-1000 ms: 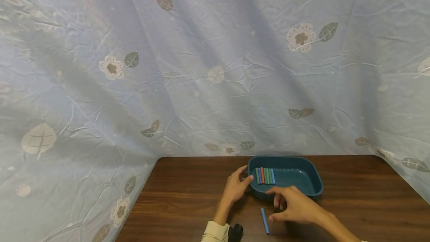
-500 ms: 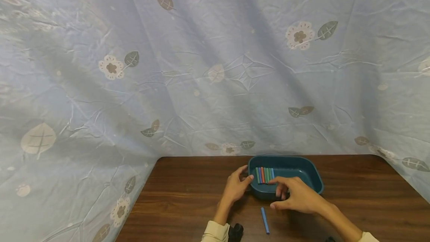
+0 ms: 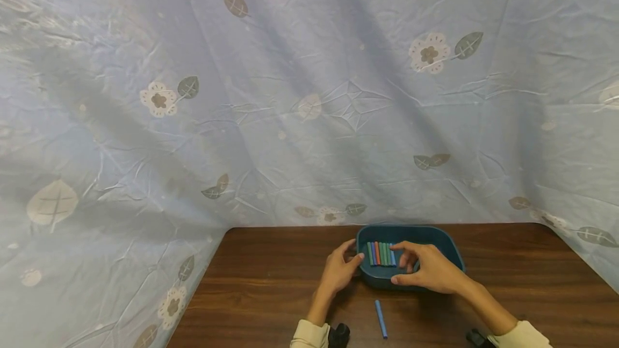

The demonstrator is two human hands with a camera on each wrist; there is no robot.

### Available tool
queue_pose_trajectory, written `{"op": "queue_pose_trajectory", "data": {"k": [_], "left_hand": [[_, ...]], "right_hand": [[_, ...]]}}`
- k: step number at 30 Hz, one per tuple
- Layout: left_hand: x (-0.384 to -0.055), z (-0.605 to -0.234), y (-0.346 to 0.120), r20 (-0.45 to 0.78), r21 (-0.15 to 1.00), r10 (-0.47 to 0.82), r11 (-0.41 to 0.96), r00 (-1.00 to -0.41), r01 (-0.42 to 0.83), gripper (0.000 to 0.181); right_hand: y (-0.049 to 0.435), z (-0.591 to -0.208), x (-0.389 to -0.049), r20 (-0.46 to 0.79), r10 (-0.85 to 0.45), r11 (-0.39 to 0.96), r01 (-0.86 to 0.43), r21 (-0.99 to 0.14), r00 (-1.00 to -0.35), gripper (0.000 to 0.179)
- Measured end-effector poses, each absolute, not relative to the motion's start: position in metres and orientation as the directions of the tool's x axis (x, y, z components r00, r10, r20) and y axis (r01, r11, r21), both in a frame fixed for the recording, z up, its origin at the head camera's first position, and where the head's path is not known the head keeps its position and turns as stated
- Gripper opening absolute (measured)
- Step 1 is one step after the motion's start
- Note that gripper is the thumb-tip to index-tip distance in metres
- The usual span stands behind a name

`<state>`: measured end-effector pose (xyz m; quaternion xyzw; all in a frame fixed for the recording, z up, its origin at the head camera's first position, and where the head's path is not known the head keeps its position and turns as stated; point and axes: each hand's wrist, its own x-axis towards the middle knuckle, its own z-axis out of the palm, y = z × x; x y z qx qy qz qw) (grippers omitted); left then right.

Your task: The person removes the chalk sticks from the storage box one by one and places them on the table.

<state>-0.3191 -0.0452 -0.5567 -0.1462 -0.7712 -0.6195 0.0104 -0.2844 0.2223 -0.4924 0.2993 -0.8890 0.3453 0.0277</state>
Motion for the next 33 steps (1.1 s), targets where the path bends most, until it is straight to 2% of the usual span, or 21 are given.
{"op": "queue_pose_trajectory", "data": {"k": [11, 22, 33], "left_hand": [[-0.319, -0.559, -0.046, 0.206, 0.953, 0.218, 0.177, -0.954, 0.246, 0.050], [-0.321, -0.558, -0.047, 0.198, 0.953, 0.224, 0.184, -0.954, 0.240, 0.050], [-0.321, -0.559, -0.047, 0.202, 0.954, 0.230, 0.173, -0.952, 0.244, 0.052]], "right_hand": [[0.237, -0.499, -0.305, 0.216, -0.474, 0.602, -0.493, -0.628, -0.854, 0.072], [0.242, -0.504, -0.328, 0.149, -0.432, 0.632, -0.416, -0.654, -0.889, 0.080], [0.246, -0.518, -0.343, 0.115, -0.410, 0.627, -0.371, -0.685, -0.905, 0.084]]}}
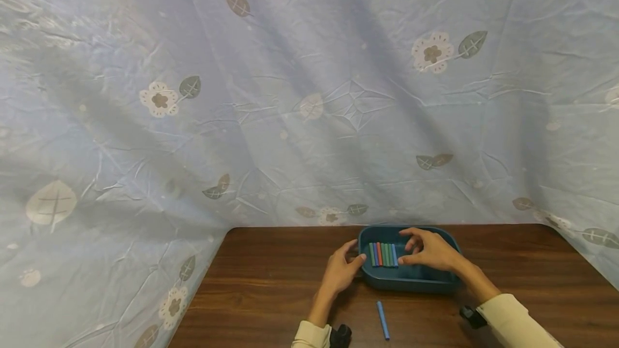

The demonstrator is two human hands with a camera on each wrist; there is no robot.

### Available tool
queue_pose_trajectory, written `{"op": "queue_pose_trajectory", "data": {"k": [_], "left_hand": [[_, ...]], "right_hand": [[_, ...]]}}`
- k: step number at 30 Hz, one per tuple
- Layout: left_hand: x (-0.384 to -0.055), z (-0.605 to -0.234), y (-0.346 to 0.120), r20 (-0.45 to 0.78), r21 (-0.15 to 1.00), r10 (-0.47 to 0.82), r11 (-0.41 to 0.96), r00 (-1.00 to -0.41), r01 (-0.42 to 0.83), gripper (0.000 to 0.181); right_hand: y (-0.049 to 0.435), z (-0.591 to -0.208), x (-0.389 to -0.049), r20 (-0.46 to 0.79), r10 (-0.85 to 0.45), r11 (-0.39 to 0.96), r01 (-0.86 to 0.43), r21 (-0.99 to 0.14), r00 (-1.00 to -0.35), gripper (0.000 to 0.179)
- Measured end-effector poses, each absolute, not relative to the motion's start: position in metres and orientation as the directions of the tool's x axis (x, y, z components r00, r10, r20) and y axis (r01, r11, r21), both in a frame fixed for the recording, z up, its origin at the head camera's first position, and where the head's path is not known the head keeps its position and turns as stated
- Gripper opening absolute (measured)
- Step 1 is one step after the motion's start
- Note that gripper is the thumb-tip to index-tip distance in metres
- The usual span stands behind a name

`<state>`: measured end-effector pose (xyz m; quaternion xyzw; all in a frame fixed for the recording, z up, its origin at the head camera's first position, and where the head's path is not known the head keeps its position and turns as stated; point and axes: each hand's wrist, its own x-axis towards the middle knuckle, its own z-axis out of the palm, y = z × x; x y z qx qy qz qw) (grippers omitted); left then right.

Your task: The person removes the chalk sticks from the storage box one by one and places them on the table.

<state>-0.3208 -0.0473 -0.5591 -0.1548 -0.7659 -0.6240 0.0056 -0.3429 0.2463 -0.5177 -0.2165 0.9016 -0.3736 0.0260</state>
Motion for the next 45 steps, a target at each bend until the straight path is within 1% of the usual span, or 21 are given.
{"op": "queue_pose_trajectory", "data": {"k": [10, 15, 23, 26, 33, 45], "left_hand": [[-0.320, -0.558, -0.049, 0.194, 0.949, 0.234, 0.201, -0.953, 0.243, 0.055], [-0.320, -0.557, -0.049, 0.190, 0.952, 0.245, 0.192, -0.951, 0.239, 0.056], [-0.319, -0.555, -0.049, 0.183, 0.965, 0.229, 0.142, -0.956, 0.219, 0.054], [-0.319, -0.555, -0.049, 0.189, 0.965, 0.229, 0.138, -0.955, 0.224, 0.053], [-0.319, -0.556, -0.049, 0.176, 0.965, 0.232, 0.150, -0.957, 0.214, 0.054], [-0.319, -0.553, -0.047, 0.168, 0.967, 0.233, 0.152, -0.958, 0.206, 0.053]], "right_hand": [[0.244, -0.525, -0.355, 0.089, -0.429, 0.631, -0.368, -0.683, -0.899, 0.086], [0.245, -0.531, -0.358, 0.086, -0.432, 0.628, -0.367, -0.686, -0.898, 0.084], [0.245, -0.536, -0.366, 0.058, -0.419, 0.634, -0.338, -0.696, -0.906, 0.083], [0.244, -0.539, -0.369, 0.057, -0.431, 0.633, -0.347, -0.692, -0.900, 0.081], [0.240, -0.543, -0.371, 0.025, -0.415, 0.642, -0.312, -0.701, -0.910, 0.080], [0.239, -0.548, -0.376, 0.022, -0.429, 0.657, -0.329, -0.679, -0.903, 0.081]]}}
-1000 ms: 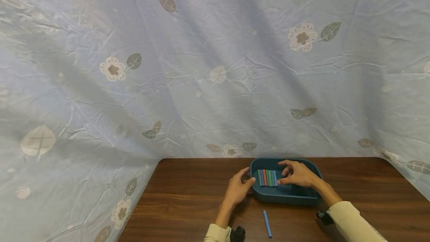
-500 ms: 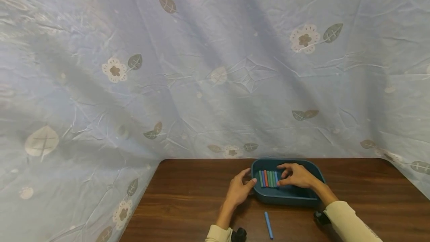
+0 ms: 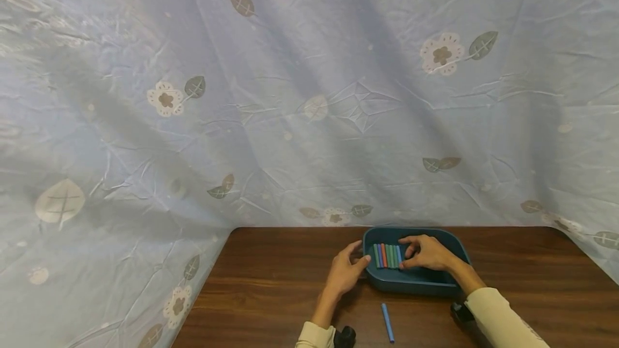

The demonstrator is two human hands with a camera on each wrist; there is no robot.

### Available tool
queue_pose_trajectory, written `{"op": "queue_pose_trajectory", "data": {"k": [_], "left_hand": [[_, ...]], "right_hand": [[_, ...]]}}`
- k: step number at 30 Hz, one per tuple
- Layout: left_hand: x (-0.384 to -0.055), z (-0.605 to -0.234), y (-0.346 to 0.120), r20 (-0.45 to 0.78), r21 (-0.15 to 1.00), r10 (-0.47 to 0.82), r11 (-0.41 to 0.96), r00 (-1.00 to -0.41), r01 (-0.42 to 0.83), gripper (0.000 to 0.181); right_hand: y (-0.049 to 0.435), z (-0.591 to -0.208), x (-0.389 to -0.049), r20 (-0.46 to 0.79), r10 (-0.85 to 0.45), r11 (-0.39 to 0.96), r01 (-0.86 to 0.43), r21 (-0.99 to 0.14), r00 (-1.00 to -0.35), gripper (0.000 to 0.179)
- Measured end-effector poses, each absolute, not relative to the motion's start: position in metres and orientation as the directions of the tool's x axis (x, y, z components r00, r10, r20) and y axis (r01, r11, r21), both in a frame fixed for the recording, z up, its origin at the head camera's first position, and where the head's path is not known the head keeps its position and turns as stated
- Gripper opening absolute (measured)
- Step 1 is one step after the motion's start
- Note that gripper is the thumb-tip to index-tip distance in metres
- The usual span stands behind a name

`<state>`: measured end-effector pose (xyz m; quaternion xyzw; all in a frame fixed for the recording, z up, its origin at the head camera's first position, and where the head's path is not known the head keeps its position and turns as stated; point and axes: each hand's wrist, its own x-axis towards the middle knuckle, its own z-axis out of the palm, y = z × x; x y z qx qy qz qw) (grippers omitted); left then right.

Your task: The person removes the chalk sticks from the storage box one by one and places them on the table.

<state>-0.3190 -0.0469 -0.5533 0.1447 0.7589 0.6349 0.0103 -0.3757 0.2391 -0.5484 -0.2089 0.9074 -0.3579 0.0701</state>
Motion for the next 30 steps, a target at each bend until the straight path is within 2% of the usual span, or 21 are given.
{"op": "queue_pose_trajectory", "data": {"k": [30], "left_hand": [[-0.3190, -0.5573, -0.0488, 0.176, 0.966, 0.238, 0.145, -0.955, 0.214, 0.052]], "right_hand": [[0.2328, -0.5459, -0.3730, -0.004, -0.423, 0.708, -0.327, -0.626, -0.906, 0.078]]}}
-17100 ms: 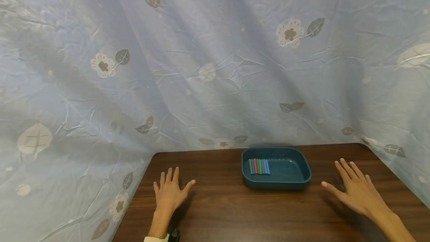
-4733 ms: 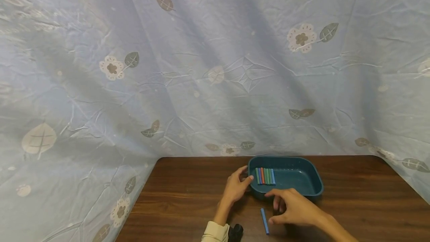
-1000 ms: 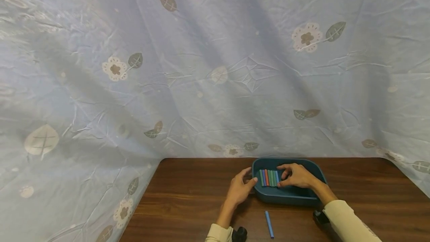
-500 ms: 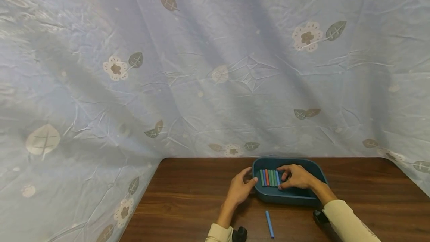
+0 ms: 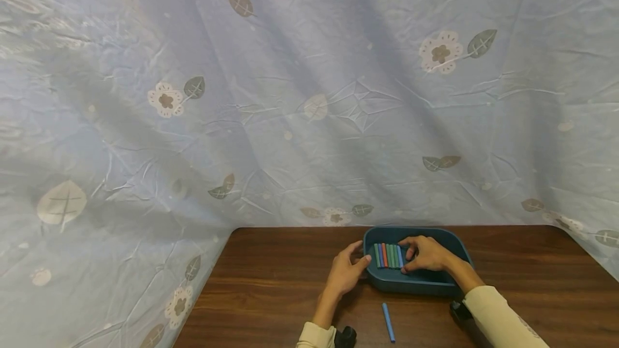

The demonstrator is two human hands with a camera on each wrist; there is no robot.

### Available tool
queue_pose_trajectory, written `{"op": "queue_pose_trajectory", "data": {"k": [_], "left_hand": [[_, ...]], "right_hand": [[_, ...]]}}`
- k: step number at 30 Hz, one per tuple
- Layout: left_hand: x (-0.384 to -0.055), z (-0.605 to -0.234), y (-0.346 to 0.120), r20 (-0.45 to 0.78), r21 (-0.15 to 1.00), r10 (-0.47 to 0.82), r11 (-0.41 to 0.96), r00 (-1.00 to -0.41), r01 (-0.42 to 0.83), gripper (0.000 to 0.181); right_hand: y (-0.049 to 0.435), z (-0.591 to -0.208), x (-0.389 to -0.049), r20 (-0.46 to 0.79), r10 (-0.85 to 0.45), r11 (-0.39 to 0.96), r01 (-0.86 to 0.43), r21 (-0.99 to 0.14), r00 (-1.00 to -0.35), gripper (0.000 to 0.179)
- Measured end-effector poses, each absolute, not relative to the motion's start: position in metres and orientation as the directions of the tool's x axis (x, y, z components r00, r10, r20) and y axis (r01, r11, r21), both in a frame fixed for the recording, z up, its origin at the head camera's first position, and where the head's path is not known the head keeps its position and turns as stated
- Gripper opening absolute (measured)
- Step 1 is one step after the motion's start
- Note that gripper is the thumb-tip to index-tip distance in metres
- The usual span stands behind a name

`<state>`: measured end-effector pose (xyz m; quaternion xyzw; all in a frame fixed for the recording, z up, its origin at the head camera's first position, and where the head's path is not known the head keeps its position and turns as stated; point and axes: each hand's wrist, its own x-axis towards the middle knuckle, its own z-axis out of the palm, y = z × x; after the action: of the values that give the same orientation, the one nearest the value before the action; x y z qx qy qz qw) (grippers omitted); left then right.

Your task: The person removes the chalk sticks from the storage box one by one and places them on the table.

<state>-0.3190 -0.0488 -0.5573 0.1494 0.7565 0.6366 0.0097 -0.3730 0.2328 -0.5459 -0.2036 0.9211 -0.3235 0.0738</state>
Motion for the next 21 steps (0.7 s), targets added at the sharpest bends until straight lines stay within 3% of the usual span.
{"op": "queue_pose_trajectory", "data": {"k": [21], "left_hand": [[-0.3206, -0.5578, -0.0474, 0.184, 0.963, 0.233, 0.151, -0.955, 0.222, 0.052]], "right_hand": [[0.2376, -0.5385, -0.3686, 0.056, -0.480, 0.621, -0.384, -0.683, -0.876, 0.079]]}}
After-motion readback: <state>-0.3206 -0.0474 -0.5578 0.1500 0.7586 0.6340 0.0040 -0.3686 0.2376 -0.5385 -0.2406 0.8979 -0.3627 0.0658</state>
